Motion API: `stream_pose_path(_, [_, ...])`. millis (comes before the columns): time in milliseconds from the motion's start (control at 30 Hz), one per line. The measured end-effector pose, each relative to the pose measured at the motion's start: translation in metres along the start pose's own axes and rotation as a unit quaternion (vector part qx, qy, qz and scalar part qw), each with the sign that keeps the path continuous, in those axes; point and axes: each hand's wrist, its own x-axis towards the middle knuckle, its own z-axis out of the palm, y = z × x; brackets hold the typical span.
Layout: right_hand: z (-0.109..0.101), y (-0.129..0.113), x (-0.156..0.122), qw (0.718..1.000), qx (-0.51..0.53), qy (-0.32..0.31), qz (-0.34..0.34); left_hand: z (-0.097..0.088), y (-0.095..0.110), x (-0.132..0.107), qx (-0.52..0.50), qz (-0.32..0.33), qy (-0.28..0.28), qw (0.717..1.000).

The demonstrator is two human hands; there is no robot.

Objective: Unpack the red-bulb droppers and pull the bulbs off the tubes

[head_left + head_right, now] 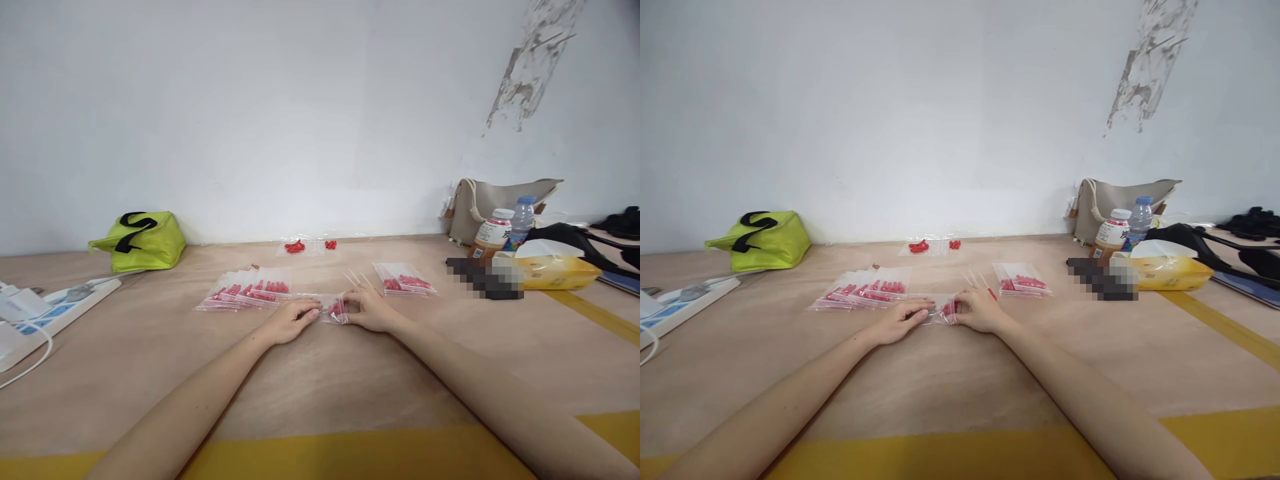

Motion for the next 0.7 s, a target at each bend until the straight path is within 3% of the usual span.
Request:
stream_pose_path(167, [-0.004,-0.006,0.001,1.000,0.000,-0.001,0.008,0.002,-0.004,0.000,0.018,-0.013,0.006,1.000])
stream_pose_path(300, [0.002,-0.005,-0.001,0.993,0.111,-0.014,0.022,0.002,-0.005,-0.001,0.034,0.003,0.000,0.999])
stream_pose_path(433, [-0.001,0.003,-0.001,0.960,0.269,-0.017,0.082,0.001,-0.004,-0.002,0.049,-0.004,-0.008,0.999])
stream_pose_path(533, [-0.020,0.019,0.000,0.919,0.371,-0.007,0.135,0.000,-0.002,-0.003,0.060,-0.009,-0.005,0.998])
stream_pose_path(600, [-0.035,0.034,0.001,0.901,0.397,0.017,0.172,0.001,0.000,-0.004,0.079,-0.010,0.006,0.997])
stream_pose_path(700, [-0.050,0.058,0.004,0.879,0.405,0.125,0.216,0.003,0.009,-0.004,0.155,-0.025,0.033,0.987])
